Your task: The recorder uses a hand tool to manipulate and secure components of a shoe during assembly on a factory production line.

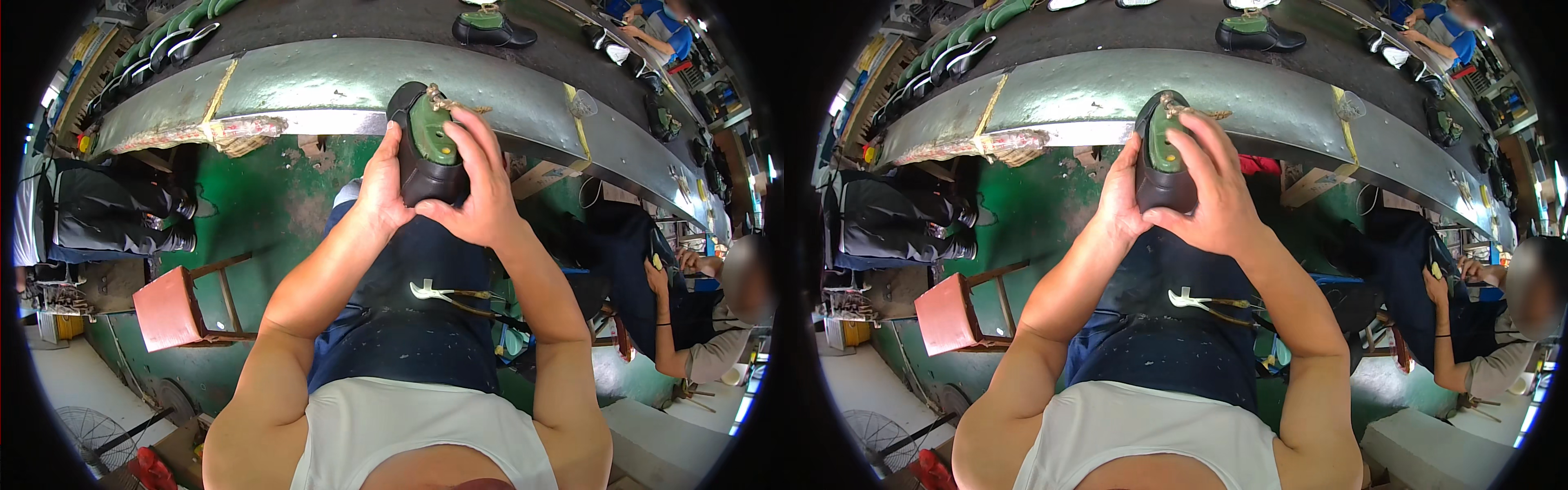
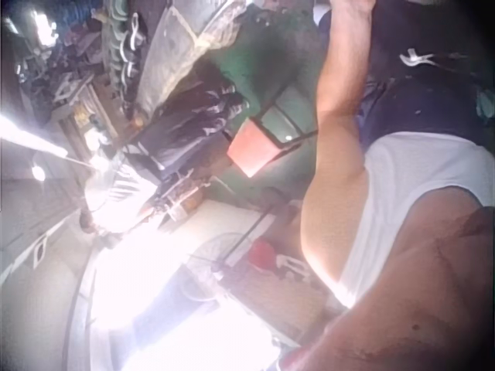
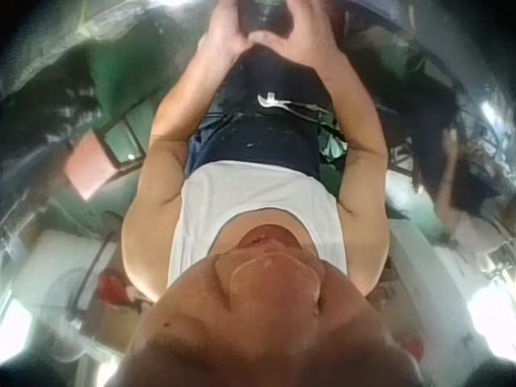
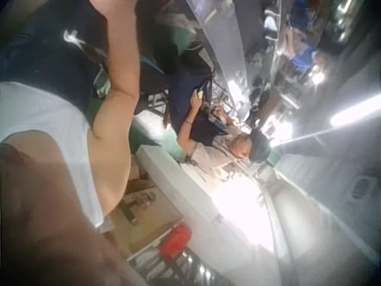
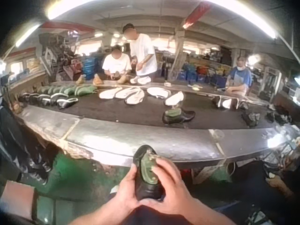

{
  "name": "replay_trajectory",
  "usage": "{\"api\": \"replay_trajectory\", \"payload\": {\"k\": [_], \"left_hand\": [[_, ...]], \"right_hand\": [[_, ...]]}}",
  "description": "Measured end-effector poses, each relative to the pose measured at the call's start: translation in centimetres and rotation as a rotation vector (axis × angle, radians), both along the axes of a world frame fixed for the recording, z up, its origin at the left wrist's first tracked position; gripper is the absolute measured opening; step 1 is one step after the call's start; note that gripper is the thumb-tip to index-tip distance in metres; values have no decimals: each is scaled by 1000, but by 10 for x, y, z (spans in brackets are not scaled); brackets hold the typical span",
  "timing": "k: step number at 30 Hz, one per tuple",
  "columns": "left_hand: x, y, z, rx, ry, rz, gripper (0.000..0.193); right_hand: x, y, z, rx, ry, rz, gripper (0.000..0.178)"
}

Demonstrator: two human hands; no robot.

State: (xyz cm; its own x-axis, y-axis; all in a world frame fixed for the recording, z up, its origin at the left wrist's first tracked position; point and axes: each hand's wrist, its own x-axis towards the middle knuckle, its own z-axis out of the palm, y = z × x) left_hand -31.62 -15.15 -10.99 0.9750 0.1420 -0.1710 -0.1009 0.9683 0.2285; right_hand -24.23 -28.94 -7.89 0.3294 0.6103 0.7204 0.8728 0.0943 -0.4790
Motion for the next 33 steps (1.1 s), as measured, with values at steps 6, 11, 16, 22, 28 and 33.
{"api": "replay_trajectory", "payload": {"k": [6,11,16,22,28,33], "left_hand": [[2,-11,5,168,99,130,56],[4,-16,11,215,163,156,57],[10,-13,21,187,199,134,58],[8,-3,6,148,149,101,58],[8,-1,2,119,123,64,56],[8,-4,-1,110,122,48,64]], "right_hand": [[-5,24,-11,165,109,20,44],[-3,26,-18,184,111,44,39],[9,29,1,175,123,65,38],[17,25,14,84,19,128,55],[-2,-1,-18,245,-170,-77,48],[-6,-8,-21,221,-325,-127,41]]}}
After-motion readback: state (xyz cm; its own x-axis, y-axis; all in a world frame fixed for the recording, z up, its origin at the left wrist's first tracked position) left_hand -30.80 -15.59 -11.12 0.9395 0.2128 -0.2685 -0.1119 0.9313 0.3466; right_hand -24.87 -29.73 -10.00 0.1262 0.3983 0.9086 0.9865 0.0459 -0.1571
